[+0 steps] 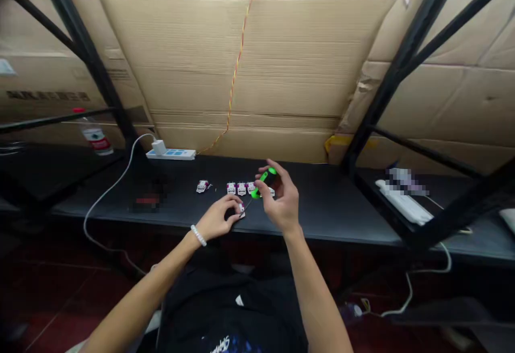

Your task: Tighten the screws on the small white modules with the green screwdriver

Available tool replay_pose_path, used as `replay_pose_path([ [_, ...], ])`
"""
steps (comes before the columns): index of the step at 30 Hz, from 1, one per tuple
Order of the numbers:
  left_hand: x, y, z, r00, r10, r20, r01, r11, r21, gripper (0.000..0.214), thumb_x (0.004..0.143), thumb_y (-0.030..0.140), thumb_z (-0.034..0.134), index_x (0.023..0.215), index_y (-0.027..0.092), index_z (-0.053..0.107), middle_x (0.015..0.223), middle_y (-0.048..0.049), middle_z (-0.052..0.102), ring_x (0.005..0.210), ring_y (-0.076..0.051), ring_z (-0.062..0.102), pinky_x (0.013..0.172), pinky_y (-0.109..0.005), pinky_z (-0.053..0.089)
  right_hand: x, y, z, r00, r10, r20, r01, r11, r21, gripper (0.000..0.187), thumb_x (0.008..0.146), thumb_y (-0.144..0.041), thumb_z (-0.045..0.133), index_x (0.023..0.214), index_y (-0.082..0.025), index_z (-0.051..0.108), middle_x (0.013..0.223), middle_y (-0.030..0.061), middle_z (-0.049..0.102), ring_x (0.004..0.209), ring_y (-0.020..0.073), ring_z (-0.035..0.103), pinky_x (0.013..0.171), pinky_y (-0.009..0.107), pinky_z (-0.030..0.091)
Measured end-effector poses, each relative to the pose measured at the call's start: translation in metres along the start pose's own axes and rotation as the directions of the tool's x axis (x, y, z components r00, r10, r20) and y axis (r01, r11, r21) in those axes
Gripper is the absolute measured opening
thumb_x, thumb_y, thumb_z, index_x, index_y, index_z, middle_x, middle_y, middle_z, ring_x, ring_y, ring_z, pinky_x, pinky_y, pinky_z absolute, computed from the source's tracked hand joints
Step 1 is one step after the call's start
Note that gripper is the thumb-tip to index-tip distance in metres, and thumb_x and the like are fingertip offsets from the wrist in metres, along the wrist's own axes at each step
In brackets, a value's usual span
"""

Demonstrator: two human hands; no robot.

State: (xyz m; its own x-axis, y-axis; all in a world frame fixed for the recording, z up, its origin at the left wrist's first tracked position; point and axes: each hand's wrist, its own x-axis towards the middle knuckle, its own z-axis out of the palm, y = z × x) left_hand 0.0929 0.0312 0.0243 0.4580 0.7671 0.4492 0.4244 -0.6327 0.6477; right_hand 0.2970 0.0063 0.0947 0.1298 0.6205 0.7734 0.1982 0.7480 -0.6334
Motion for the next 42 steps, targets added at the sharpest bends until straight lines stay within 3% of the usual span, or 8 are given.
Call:
replay_pose_path([
  [8,-0.002,0.007,0.009,0.997,-0.036,-0.067,0.039,0.998,0.043,0.016,0.084,0.009,0.066,0.079,0.02,0.055,0.109,-0.0074,0.068,0.096,-0.022,0.067,0.093,-0.037,0.055,0.004,0.013,0.015,0.999,0.033,0.023,-0.034,0.998,0.044,0.045,0.094,-0.03,0.072,0.137,-0.026,0.06,0.113,0.0073,0.073,0.095,0.0199,0.076,0.09,0.037,0.066],
  [25,-0.003,0.008,0.017,0.99,-0.059,-0.128,0.071,0.993,0.09,0.021,0.082,0.006,0.066,0.079,0.021,0.052,0.108,-0.0052,0.068,0.098,-0.021,0.068,0.095,-0.036,0.055,0.003,0.02,0.019,0.998,0.002,0.056,-0.002,1.0,0.005,0.048,0.092,-0.03,0.075,0.139,-0.027,0.063,0.114,0.0072,0.072,0.097,0.0207,0.076,0.09,0.039,0.066],
  [30,-0.003,0.009,0.017,0.991,-0.059,-0.119,0.071,0.992,0.101,0.02,0.082,0.005,0.065,0.079,0.021,0.052,0.108,-0.0056,0.067,0.095,-0.021,0.067,0.092,-0.035,0.055,0.004,0.017,0.019,0.995,-0.037,0.087,0.042,0.998,-0.048,0.048,0.094,-0.029,0.073,0.141,-0.029,0.062,0.115,0.007,0.071,0.096,0.0208,0.075,0.088,0.039,0.066],
  [38,-0.003,0.01,0.018,0.989,-0.071,-0.133,0.084,0.991,0.1,0.021,0.083,0.006,0.066,0.078,0.02,0.052,0.108,-0.005,0.067,0.094,-0.021,0.066,0.091,-0.035,0.054,0.009,0.011,0.019,0.968,-0.217,0.126,0.238,0.952,-0.194,0.049,0.09,-0.029,0.079,0.137,-0.031,0.067,0.106,0.0059,0.069,0.091,0.021,0.071,0.081,0.037,0.064],
  [42,-0.003,0.009,0.019,0.989,-0.075,-0.131,0.09,0.99,0.112,0.021,0.082,0.005,0.066,0.078,0.021,0.052,0.106,-0.0047,0.066,0.093,-0.021,0.066,0.09,-0.035,0.054,0.014,0.003,0.021,0.951,-0.219,0.219,0.267,0.939,-0.217,0.05,0.098,-0.032,0.066,0.148,-0.029,0.059,0.118,0.0103,0.07,0.103,0.0246,0.07,0.09,0.042,0.062],
])
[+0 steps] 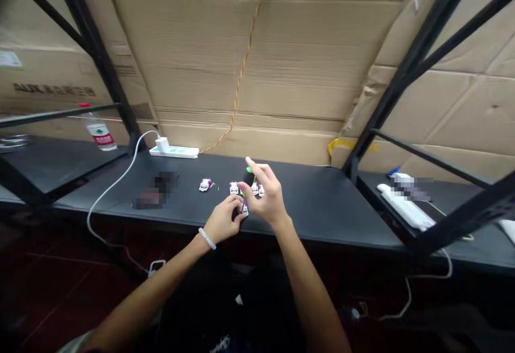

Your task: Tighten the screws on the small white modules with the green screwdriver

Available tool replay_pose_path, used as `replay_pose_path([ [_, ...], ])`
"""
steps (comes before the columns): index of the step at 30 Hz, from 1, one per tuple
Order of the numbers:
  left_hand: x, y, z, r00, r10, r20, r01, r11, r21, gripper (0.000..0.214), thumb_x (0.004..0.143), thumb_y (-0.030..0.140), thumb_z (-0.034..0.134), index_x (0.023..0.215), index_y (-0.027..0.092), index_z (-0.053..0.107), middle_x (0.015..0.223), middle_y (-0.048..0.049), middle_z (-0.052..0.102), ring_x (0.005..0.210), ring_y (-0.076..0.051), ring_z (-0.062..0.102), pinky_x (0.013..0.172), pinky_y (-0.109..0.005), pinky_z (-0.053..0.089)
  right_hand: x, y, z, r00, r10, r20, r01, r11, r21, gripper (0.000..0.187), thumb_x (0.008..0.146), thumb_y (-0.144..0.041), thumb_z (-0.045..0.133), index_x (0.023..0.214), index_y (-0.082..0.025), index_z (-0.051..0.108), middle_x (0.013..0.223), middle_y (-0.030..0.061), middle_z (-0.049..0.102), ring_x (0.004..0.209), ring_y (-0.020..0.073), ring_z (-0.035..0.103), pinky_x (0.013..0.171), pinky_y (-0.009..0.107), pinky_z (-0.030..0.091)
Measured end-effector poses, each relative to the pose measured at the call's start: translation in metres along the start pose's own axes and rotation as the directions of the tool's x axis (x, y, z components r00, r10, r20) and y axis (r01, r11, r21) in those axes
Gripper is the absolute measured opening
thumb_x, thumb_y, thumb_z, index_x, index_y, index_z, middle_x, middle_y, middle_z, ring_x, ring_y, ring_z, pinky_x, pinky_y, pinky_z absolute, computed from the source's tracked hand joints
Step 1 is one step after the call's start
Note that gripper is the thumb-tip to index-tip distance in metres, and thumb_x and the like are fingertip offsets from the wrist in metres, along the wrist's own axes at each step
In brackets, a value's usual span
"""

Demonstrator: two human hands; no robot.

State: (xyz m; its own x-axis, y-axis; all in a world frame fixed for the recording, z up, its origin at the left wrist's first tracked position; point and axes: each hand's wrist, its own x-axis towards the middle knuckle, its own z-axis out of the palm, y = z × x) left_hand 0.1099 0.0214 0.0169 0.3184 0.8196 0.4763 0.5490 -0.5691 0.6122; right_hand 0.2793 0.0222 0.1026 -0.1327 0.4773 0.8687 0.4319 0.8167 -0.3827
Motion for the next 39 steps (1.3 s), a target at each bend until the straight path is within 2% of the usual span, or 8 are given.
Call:
replay_pose_path([
  [3,0.0,-0.001,0.001,1.0,0.004,-0.005,-0.004,1.0,0.009,0.02,0.082,0.006,0.066,0.078,0.02,0.052,0.107,-0.0049,0.066,0.095,-0.021,0.066,0.091,-0.034,0.054,0.005,-0.003,-0.002,0.993,0.034,0.116,-0.048,0.991,0.121,0.05,0.104,-0.028,0.051,0.154,-0.03,0.051,0.133,0.0109,0.069,0.11,0.0242,0.07,0.098,0.044,0.06],
  [8,0.001,-0.002,0.001,1.0,-0.001,-0.007,0.002,1.0,0.027,0.019,0.084,0.009,0.068,0.079,0.021,0.054,0.104,-0.0046,0.066,0.089,-0.02,0.066,0.087,-0.034,0.054,0.012,0.0,0.0,1.0,0.028,0.005,-0.028,1.0,0.006,0.033,0.09,-0.035,0.078,0.123,-0.029,0.075,0.099,0.0049,0.066,0.073,0.017,0.06,0.076,0.037,0.061],
  [10,0.001,-0.002,0.001,1.0,-0.001,-0.01,0.001,0.999,0.034,0.018,0.084,0.009,0.068,0.08,0.021,0.055,0.105,-0.0044,0.067,0.09,-0.02,0.066,0.087,-0.033,0.054,0.014,0.0,0.001,1.0,0.004,-0.003,-0.004,1.0,-0.01,0.034,0.091,-0.037,0.076,0.124,-0.03,0.075,0.103,0.006,0.064,0.079,0.0185,0.062,0.08,0.039,0.061],
  [14,0.0,0.0,0.0,1.0,-0.009,-0.001,0.009,0.998,0.062,0.017,0.084,0.009,0.067,0.081,0.021,0.056,0.108,-0.0047,0.067,0.094,-0.021,0.068,0.089,-0.033,0.055,0.016,-0.001,-0.003,0.99,0.003,0.144,-0.029,0.983,0.18,0.041,0.104,-0.03,0.052,0.144,-0.031,0.063,0.131,0.0099,0.066,0.108,0.0227,0.07,0.099,0.045,0.059],
  [20,0.004,0.009,0.003,0.995,-0.096,0.011,0.093,0.984,0.149,0.014,0.084,0.011,0.068,0.082,0.021,0.059,0.111,-0.0052,0.068,0.095,-0.021,0.068,0.089,-0.033,0.054,0.015,-0.003,-0.005,1.0,-0.008,0.022,0.007,1.0,0.009,0.032,0.091,-0.035,0.076,0.122,-0.028,0.076,0.101,0.0062,0.066,0.083,0.0194,0.065,0.081,0.039,0.061],
  [26,0.007,0.009,0.003,0.995,-0.1,0.029,0.094,0.982,0.165,0.013,0.084,0.01,0.066,0.08,0.02,0.06,0.108,-0.0057,0.068,0.09,-0.021,0.068,0.085,-0.032,0.054,0.012,0.001,-0.01,0.98,0.008,0.197,-0.051,0.975,0.216,0.046,0.103,-0.025,0.052,0.149,-0.029,0.057,0.136,0.0108,0.068,0.119,0.0242,0.07,0.104,0.045,0.058],
  [32,0.012,0.002,0.003,0.999,-0.03,0.013,0.03,0.999,0.042,0.019,0.077,0.003,0.067,0.074,0.02,0.057,0.101,-0.005,0.068,0.089,-0.021,0.067,0.086,-0.033,0.055,0.009,-0.002,-0.016,0.987,0.037,0.156,-0.055,0.993,0.108,0.039,0.099,-0.026,0.063,0.138,-0.029,0.066,0.117,0.0078,0.074,0.1,0.0217,0.071,0.089,0.04,0.061],
  [39,0.016,-0.007,0.0,0.999,0.048,0.008,-0.047,0.998,-0.052,0.017,0.079,0.006,0.07,0.074,0.019,0.06,0.101,-0.0045,0.07,0.092,-0.021,0.068,0.091,-0.035,0.056,0.006,-0.006,-0.02,0.99,0.033,0.134,-0.044,0.996,0.08,0.037,0.097,-0.025,0.066,0.134,-0.029,0.069,0.115,0.0073,0.073,0.095,0.0214,0.07,0.083,0.038,0.059],
])
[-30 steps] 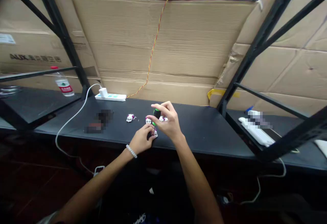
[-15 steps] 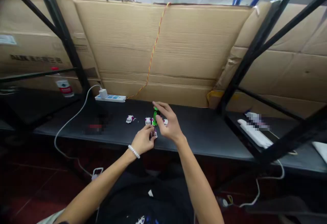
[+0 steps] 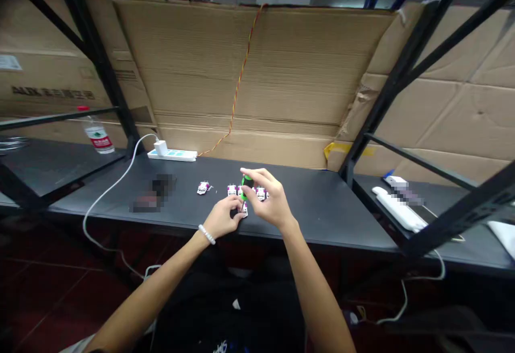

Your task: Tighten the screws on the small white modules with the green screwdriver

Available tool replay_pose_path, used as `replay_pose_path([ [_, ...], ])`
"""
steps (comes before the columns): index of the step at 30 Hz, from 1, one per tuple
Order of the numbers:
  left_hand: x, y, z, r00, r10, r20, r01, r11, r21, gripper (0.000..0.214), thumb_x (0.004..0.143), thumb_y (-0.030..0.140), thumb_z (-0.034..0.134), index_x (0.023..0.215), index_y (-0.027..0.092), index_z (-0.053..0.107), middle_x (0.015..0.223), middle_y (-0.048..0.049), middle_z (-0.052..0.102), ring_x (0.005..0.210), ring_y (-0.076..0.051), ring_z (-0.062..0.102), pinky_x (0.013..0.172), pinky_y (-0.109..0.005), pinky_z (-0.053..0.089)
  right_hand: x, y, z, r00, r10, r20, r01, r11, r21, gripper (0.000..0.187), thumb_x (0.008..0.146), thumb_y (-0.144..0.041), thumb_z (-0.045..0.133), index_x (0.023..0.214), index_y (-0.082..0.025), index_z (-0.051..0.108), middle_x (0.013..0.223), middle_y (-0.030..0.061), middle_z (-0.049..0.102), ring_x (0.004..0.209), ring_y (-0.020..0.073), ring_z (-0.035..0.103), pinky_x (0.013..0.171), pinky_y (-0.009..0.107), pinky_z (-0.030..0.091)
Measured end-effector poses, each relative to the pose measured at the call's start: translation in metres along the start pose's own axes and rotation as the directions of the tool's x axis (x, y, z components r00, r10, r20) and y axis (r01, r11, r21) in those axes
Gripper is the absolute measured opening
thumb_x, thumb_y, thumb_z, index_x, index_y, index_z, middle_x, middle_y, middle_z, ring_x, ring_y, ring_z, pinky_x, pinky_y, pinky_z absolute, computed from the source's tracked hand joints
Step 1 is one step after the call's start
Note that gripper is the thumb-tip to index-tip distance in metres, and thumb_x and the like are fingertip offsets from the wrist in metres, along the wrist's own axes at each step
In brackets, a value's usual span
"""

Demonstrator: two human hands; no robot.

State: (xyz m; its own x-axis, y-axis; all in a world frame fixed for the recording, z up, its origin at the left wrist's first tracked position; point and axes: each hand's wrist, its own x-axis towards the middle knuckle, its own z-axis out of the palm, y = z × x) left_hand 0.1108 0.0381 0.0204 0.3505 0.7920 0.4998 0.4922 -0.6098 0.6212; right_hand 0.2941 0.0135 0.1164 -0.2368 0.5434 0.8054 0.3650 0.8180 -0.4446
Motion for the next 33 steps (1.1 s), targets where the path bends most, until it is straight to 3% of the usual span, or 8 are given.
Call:
replay_pose_path([
  [3,0.0,-0.002,-0.001,1.0,0.012,0.022,-0.012,1.0,-0.003,0.018,0.08,0.006,0.069,0.073,0.019,0.058,0.102,-0.0051,0.07,0.093,-0.021,0.069,0.092,-0.035,0.056,0.0,-0.001,-0.002,1.0,0.008,0.005,-0.008,1.0,-0.001,0.037,0.097,-0.025,0.067,0.133,-0.029,0.069,0.114,0.0067,0.072,0.088,0.0196,0.069,0.082,0.037,0.059],
  [9,-0.003,0.004,0.003,0.999,0.014,0.029,-0.018,0.986,0.167,0.019,0.08,0.004,0.062,0.08,0.021,0.053,0.101,-0.006,0.064,0.088,-0.022,0.066,0.082,-0.035,0.055,-0.001,-0.005,-0.004,1.0,0.008,0.002,-0.008,1.0,-0.023,0.033,0.096,-0.026,0.067,0.13,-0.028,0.07,0.114,0.0072,0.073,0.092,0.0205,0.069,0.082,0.037,0.06],
  [16,-0.004,0.004,0.004,1.0,0.004,0.019,-0.007,0.988,0.153,0.02,0.079,0.005,0.062,0.078,0.021,0.05,0.102,-0.0059,0.063,0.088,-0.022,0.065,0.083,-0.034,0.055,0.002,-0.002,0.001,0.997,-0.016,-0.074,0.008,0.994,-0.112,0.034,0.094,-0.032,0.074,0.127,-0.028,0.071,0.104,0.0054,0.07,0.074,0.0162,0.063,0.071,0.033,0.06],
  [19,-0.003,0.003,0.004,1.0,0.015,0.022,-0.017,0.993,0.119,0.02,0.079,0.005,0.063,0.077,0.021,0.05,0.104,-0.0058,0.064,0.089,-0.022,0.066,0.085,-0.035,0.055,0.004,0.003,0.005,0.996,-0.038,-0.084,0.026,0.991,-0.134,0.041,0.097,-0.031,0.068,0.138,-0.028,0.066,0.111,0.0084,0.07,0.085,0.0199,0.067,0.075,0.035,0.061],
  [23,-0.001,0.003,0.002,0.997,0.05,0.063,-0.055,0.995,0.082,0.02,0.08,0.004,0.063,0.077,0.021,0.052,0.102,-0.0063,0.065,0.09,-0.022,0.065,0.086,-0.034,0.055,0.005,0.006,0.009,1.0,-0.031,-0.002,0.031,0.999,0.025,0.046,0.103,-0.024,0.054,0.149,-0.029,0.057,0.132,0.0107,0.07,0.112,0.0237,0.07,0.095,0.042,0.059],
  [25,0.0,0.003,0.001,0.992,0.081,0.094,-0.087,0.994,0.063,0.02,0.079,0.004,0.063,0.078,0.021,0.054,0.1,-0.0061,0.065,0.09,-0.022,0.065,0.085,-0.034,0.055,0.005,0.006,0.009,0.999,-0.029,-0.014,0.03,0.998,0.049,0.041,0.101,-0.026,0.06,0.142,-0.03,0.063,0.123,0.0087,0.073,0.101,0.0215,0.071,0.091,0.04,0.06],
  [29,0.0,0.004,0.0,0.986,0.126,0.107,-0.13,0.991,0.024,0.018,0.08,0.004,0.064,0.079,0.021,0.056,0.1,-0.006,0.066,0.091,-0.022,0.065,0.088,-0.035,0.055,0.006,0.005,0.008,0.993,-0.053,-0.109,0.041,0.993,-0.107,0.033,0.091,-0.033,0.076,0.123,-0.028,0.074,0.102,0.0059,0.068,0.078,0.0179,0.063,0.074,0.036,0.06],
  [33,-0.001,0.004,0.002,0.989,0.111,0.099,-0.115,0.993,0.037,0.017,0.081,0.005,0.064,0.08,0.02,0.058,0.1,-0.0065,0.066,0.092,-0.022,0.065,0.089,-0.035,0.055,0.005,0.008,0.008,0.999,-0.021,-0.047,0.019,0.999,-0.04,0.039,0.1,-0.03,0.06,0.139,-0.027,0.065,0.119,0.0102,0.069,0.095,0.0218,0.069,0.087,0.04,0.062],
])
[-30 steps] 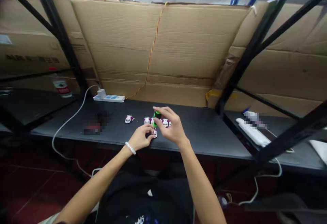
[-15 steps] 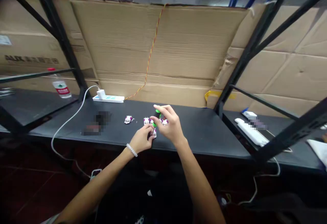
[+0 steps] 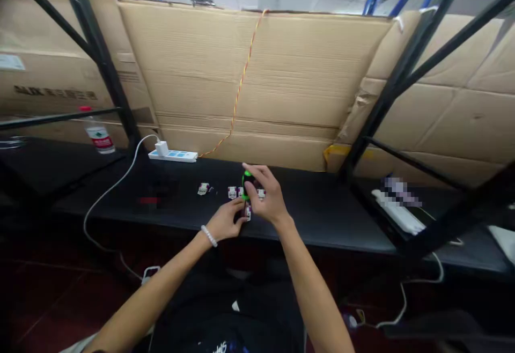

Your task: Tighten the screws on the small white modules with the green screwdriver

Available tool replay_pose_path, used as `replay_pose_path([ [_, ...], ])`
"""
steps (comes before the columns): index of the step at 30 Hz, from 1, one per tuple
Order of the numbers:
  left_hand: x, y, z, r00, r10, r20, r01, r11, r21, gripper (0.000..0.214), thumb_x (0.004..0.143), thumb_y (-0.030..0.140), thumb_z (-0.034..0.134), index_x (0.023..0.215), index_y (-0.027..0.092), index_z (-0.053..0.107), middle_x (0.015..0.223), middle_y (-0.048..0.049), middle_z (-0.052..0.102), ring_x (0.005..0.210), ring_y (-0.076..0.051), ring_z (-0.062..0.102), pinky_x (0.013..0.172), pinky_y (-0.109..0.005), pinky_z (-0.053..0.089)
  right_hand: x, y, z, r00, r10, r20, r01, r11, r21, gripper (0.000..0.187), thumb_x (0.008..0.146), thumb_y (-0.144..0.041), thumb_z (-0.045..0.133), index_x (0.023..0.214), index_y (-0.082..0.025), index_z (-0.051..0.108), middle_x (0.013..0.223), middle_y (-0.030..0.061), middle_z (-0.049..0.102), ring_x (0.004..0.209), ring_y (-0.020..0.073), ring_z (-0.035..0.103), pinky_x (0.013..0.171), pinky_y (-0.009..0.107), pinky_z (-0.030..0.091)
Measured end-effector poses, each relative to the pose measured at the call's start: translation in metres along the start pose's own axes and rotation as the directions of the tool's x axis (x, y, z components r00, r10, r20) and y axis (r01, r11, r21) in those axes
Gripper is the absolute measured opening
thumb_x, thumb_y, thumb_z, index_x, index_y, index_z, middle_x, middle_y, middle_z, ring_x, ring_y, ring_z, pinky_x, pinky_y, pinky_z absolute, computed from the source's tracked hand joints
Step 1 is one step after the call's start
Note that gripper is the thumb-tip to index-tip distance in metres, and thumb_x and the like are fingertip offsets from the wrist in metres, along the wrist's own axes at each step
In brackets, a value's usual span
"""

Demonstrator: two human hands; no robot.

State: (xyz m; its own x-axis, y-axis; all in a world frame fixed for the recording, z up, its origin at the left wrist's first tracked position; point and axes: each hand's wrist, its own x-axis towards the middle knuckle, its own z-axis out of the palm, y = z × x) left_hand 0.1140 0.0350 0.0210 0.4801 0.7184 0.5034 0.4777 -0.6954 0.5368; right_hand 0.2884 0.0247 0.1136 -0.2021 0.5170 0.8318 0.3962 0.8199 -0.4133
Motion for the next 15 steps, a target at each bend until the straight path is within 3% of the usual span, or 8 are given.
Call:
replay_pose_path([
  [2,-0.0008,0.0004,0.0028,1.0,-0.016,-0.003,0.016,1.0,0.014,0.016,0.082,0.006,0.064,0.08,0.021,0.057,0.1,-0.0066,0.065,0.09,-0.022,0.065,0.088,-0.035,0.055,-0.0008,0.0042,0.0012,0.998,0.044,0.035,-0.047,0.994,0.098,0.042,0.103,-0.029,0.054,0.145,-0.028,0.06,0.127,0.0106,0.07,0.106,0.023,0.071,0.093,0.041,0.061],
  [4,-0.0016,0.0008,0.0061,0.999,-0.036,-0.022,0.036,0.999,0.029,0.018,0.081,0.005,0.063,0.081,0.021,0.056,0.1,-0.0067,0.064,0.089,-0.022,0.065,0.086,-0.035,0.055,-0.001,0.0083,0.0027,0.997,0.076,0.012,-0.077,0.991,0.114,0.041,0.102,-0.031,0.06,0.142,-0.028,0.063,0.12,0.0088,0.072,0.101,0.0219,0.071,0.09,0.039,0.062],
  [7,-0.0018,0.0016,0.0098,0.997,-0.06,-0.053,0.061,0.998,0.029,0.021,0.079,0.003,0.063,0.08,0.021,0.053,0.102,-0.0064,0.064,0.087,-0.022,0.065,0.084,-0.035,0.055,0.0004,0.0107,0.004,0.996,0.064,-0.055,-0.064,0.998,0.003,0.038,0.094,-0.036,0.072,0.131,-0.028,0.07,0.104,0.0053,0.069,0.083,0.0184,0.065,0.08,0.036,0.06],
  [10,-0.0011,0.0026,0.0105,0.995,-0.086,-0.059,0.085,0.996,-0.009,0.024,0.08,0.004,0.065,0.076,0.021,0.049,0.102,-0.0056,0.064,0.088,-0.021,0.065,0.085,-0.035,0.056,0.0011,0.0092,0.0039,0.997,0.019,-0.071,-0.024,0.998,-0.066,0.041,0.093,-0.037,0.074,0.132,-0.027,0.07,0.099,0.0047,0.066,0.076,0.0173,0.06,0.075,0.036,0.059],
  [15,-0.0006,0.0038,0.0096,0.993,-0.104,-0.054,0.103,0.994,-0.03,0.023,0.08,0.004,0.066,0.075,0.02,0.05,0.11,-0.0071,0.064,0.095,-0.022,0.066,0.092,-0.037,0.056,-0.0044,0.0111,0.0062,0.999,0.039,-0.008,-0.038,0.996,0.082,0.046,0.103,-0.033,0.056,0.149,-0.027,0.057,0.12,0.0103,0.07,0.096,0.0217,0.07,0.089,0.041,0.061],
])
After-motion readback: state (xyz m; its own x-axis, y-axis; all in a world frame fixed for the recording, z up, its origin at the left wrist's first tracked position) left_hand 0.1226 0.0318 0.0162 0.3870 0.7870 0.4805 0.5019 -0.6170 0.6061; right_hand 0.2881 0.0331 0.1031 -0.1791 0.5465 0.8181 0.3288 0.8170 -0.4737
